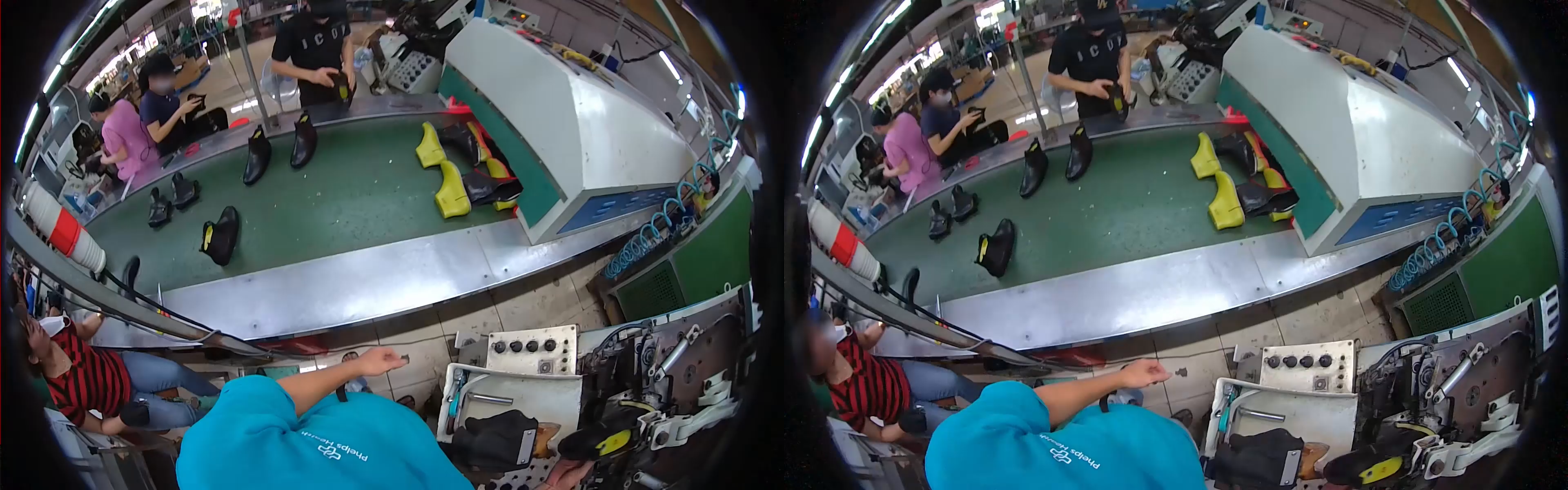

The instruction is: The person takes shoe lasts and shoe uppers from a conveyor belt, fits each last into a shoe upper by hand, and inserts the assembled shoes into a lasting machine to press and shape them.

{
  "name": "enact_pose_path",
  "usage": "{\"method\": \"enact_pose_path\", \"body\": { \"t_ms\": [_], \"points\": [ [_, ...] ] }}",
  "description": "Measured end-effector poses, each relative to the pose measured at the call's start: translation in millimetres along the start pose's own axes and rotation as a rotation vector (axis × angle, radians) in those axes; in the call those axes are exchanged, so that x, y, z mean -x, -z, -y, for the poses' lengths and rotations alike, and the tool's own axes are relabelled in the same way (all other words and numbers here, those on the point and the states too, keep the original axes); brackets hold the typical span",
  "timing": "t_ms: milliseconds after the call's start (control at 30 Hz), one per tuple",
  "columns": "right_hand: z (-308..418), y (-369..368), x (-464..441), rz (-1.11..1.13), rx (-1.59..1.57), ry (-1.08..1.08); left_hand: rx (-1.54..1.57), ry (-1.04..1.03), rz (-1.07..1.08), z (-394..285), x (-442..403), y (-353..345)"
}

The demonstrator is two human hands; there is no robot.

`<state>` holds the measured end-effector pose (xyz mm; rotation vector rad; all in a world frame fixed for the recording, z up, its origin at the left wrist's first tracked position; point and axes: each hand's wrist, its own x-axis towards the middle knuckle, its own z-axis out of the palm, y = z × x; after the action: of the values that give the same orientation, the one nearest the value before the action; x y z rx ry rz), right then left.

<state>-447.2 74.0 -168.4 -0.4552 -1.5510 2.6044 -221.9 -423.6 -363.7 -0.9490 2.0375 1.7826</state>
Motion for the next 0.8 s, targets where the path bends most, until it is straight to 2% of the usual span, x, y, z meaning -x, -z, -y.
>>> {"method": "enact_pose_path", "body": {
  "t_ms": [67, 100, 133, 167, 200, 233, 267, 300, 367, 433, 467, 500, 533, 567, 633, 667, 733, 767, 800],
  "points": [
    [11, -26, 32, -0.018, 0.143, 0.004, 0.095, -0.044, 0.073, -40, 13, 9],
    [15, -36, 39, -0.024, 0.208, 0.013, 0.098, -0.198, 0.170, -66, 23, 16],
    [4, -25, 27, 0.185, -0.174, -0.165, 0.099, -0.353, 0.265, -91, 36, 22],
    [-10, -38, 40, 0.805, -0.143, -0.180, 0.136, -0.433, 0.326, -117, 54, 27],
    [-31, -54, 58, 0.596, -0.262, -0.259, 0.172, -0.514, 0.384, -142, 73, 33],
    [-49, -90, 82, 0.632, -0.284, -0.315, 0.012, -0.688, 0.328, -165, 93, 41],
    [-65, -148, 123, 0.525, -0.401, -0.462, -0.150, -0.855, 0.260, -182, 110, 51],
    [-94, -167, 135, 0.434, -0.310, -0.571, -0.136, -0.853, 0.248, -194, 122, 61],
    [-137, -234, 173, 0.500, -0.244, -0.775, -0.183, -1.225, -0.024, -202, 137, 77],
    [-182, -284, 200, 0.740, -0.097, -0.994, -0.160, -1.226, -0.186, -171, 113, 85],
    [-209, -305, 205, 0.666, -0.054, -1.147, -0.194, -1.054, -0.227, -153, 107, 99],
    [-241, -321, 206, 0.665, -0.015, -1.231, -0.202, -0.980, -0.323, -136, 104, 116],
    [-271, -334, 207, 0.649, 0.003, -1.377, -0.217, -0.990, -0.425, -113, 93, 135],
    [-295, -344, 208, 0.633, 0.021, -1.524, -0.109, -0.806, -0.405, -109, 104, 154],
    [-339, -373, 219, 0.730, 0.072, -1.657, -0.234, -0.791, -0.622, -91, 105, 188],
    [-356, -378, 222, 0.736, 0.071, -1.667, -0.199, -0.769, -0.656, -84, 103, 198],
    [-368, -396, 236, 1.060, 0.010, -1.764, -0.164, -0.742, -0.711, -71, 102, 214],
    [-368, -399, 240, 1.073, 0.016, -1.770, -0.150, -0.712, -0.763, -66, 100, 221],
    [-336, -410, 258, 1.080, 0.428, -1.440, -0.132, -0.680, -0.811, -63, 100, 226]
  ]
}}
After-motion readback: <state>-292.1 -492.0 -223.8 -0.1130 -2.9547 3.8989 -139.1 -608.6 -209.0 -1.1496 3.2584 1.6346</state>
